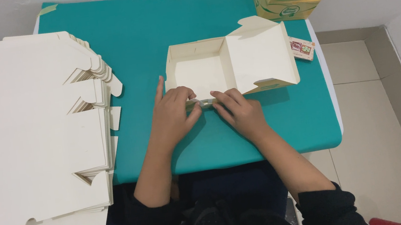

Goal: The person assembles flat cardboard pieces into small rectangular boxes by folding along pre-scored lines and tucking flaps into slots. They place a completed box on a stack and repeat the process with another piece.

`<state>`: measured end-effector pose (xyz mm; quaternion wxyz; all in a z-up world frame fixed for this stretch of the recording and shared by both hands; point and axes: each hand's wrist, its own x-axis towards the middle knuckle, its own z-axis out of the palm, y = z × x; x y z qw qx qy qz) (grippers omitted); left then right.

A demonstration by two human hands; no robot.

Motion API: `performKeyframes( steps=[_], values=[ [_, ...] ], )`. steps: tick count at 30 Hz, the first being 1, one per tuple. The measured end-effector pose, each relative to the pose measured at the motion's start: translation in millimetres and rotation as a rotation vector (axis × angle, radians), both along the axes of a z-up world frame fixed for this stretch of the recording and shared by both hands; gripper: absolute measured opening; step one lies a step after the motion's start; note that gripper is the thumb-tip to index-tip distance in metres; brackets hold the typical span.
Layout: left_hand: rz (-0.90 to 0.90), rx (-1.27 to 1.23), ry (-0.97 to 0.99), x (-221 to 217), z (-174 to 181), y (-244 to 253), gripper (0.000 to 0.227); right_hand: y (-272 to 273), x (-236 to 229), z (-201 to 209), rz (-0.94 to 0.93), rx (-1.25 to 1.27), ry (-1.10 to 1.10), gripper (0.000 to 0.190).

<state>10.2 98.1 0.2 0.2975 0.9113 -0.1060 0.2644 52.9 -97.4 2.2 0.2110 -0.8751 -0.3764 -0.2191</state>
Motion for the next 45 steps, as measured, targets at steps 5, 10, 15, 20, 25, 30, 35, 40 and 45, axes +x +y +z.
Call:
performKeyframes(
  steps=[5, 10, 15, 20, 25, 30, 35, 40, 45],
  values=[
    [0.017, -0.009, 0.026, 2, 1, 1, 0.013, 0, -1, 0, -0.016, -0.015, -0.028, 0.027],
    [-0.001, 0.024, 0.047, 1, 4, 0, 0.010, -1, 0, -1, -0.012, -0.033, -0.016, 0.029],
    [-0.074, -0.049, 0.044, 0, 8, -5, 0.004, -1, 0, -2, -0.005, -0.025, -0.010, 0.030],
    [-0.078, -0.018, 0.034, 0, 8, -1, 0.004, 0, 1, 0, 0.006, -0.020, 0.006, 0.029],
    [-0.069, -0.002, 0.019, -1, 5, 2, 0.004, -2, 1, -1, -0.003, -0.038, 0.005, 0.030],
    [-0.084, -0.049, 0.000, -2, 3, 4, 0.005, -2, 1, -3, -0.001, -0.023, 0.024, 0.030],
    [-0.109, -0.057, -0.005, -4, 12, 1, 0.005, -3, 0, -3, 0.004, 0.008, -0.028, 0.031],
    [-0.117, -0.032, -0.026, -3, 14, -3, 0.004, -2, -1, -1, 0.012, 0.022, -0.038, 0.031],
    [-0.104, 0.029, -0.043, -2, 14, -6, 0.005, -2, 0, 0, 0.024, 0.032, -0.032, 0.032]
  ],
)
